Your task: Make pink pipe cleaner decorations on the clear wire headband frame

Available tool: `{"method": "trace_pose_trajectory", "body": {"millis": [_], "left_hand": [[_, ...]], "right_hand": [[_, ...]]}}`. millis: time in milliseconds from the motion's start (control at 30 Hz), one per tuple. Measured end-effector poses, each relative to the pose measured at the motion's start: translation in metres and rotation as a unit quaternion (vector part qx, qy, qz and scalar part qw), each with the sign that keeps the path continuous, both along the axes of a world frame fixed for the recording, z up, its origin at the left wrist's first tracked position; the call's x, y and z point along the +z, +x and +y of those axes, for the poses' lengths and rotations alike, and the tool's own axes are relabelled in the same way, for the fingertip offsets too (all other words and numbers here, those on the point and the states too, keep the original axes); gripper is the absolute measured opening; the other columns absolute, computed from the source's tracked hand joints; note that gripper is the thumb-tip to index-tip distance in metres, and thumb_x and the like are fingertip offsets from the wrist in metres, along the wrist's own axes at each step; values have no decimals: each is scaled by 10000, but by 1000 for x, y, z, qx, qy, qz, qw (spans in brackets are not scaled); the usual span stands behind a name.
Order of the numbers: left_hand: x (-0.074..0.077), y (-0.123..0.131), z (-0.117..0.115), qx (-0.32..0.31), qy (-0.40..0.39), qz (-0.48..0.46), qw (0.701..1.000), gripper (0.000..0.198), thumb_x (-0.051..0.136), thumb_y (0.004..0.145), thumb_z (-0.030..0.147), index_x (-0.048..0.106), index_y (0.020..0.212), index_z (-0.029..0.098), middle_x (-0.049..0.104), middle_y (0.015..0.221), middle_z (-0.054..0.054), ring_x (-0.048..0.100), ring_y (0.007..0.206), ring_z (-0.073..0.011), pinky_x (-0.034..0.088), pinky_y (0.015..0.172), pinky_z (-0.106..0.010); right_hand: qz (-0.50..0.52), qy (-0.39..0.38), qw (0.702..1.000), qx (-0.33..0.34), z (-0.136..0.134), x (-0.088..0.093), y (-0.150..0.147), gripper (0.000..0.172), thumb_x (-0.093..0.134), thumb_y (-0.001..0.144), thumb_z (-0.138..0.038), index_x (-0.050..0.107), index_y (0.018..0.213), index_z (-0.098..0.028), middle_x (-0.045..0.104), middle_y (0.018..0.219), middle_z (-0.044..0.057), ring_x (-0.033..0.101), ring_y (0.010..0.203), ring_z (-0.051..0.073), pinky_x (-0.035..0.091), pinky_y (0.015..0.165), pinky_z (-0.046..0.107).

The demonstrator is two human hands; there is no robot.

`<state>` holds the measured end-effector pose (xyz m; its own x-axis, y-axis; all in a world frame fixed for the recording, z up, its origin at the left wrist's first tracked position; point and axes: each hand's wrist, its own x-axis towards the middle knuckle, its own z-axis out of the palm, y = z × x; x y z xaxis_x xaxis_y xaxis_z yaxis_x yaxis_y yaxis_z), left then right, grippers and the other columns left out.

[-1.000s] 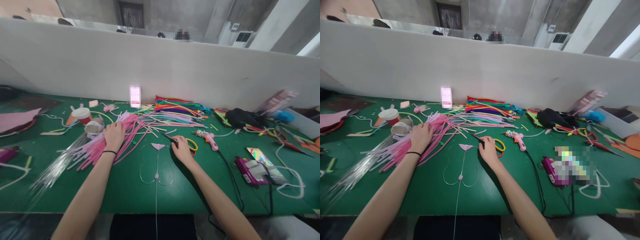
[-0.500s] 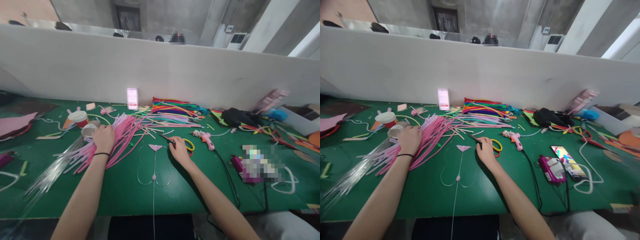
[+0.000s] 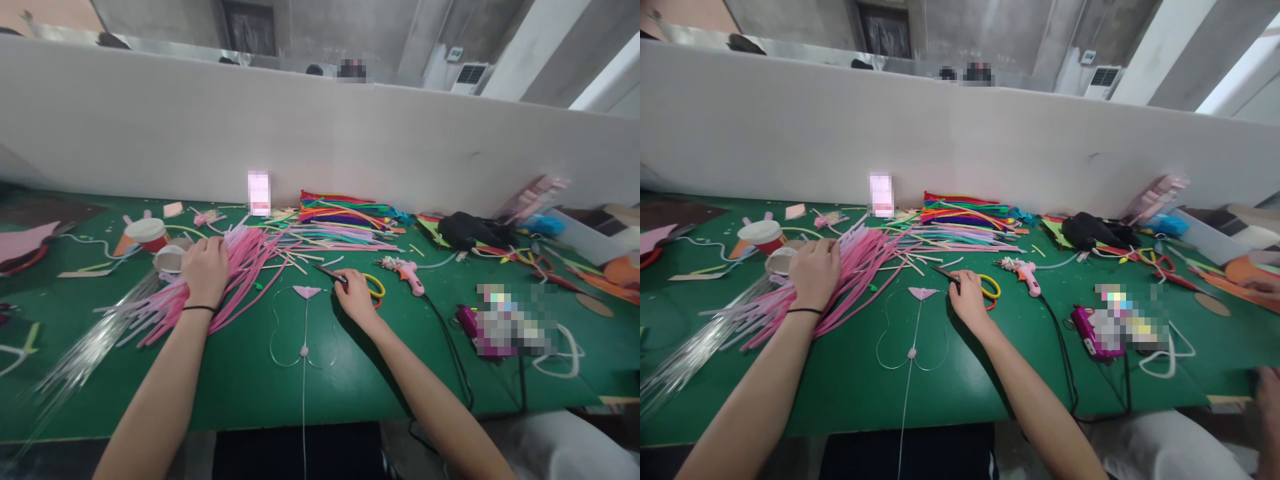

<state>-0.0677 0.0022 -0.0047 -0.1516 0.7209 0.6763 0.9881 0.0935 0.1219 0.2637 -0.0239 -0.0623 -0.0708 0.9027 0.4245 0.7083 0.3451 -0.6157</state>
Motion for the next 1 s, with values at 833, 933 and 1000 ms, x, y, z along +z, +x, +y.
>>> {"method": "trace_pose_trajectory", "body": {"millis": [833, 933, 1000], "left_hand": [[-6, 65, -12, -192, -7, 63, 979, 270, 417, 976, 289, 652, 1042, 175, 670, 921, -113, 588, 920, -275, 396, 804, -382], [-4, 43, -7, -97, -22, 1, 995, 336, 403, 941, 241, 622, 1172, 134, 628, 1150, -194, 525, 1082, -357, 372, 893, -480], [-6, 37, -5, -90, -20, -27, 995, 362, 415, 918, 221, 613, 1206, 130, 576, 1267, -203, 476, 1168, -374, 342, 956, -518]], "right_hand": [[-11, -16, 999, 41, 24, 28, 7, 193, 562, 858, -168, 701, 990, -194, 697, 1011, 96, 603, 976, 244, 467, 905, 425], [-200, 12, 979, 41, 52, 36, 3, 206, 567, 826, -70, 716, 931, -165, 668, 1033, 141, 538, 1047, 281, 424, 921, 423], [-254, -4, 967, 32, 66, 41, 0, 168, 596, 787, -32, 711, 806, -152, 662, 953, 157, 530, 1011, 293, 415, 895, 418]]}}
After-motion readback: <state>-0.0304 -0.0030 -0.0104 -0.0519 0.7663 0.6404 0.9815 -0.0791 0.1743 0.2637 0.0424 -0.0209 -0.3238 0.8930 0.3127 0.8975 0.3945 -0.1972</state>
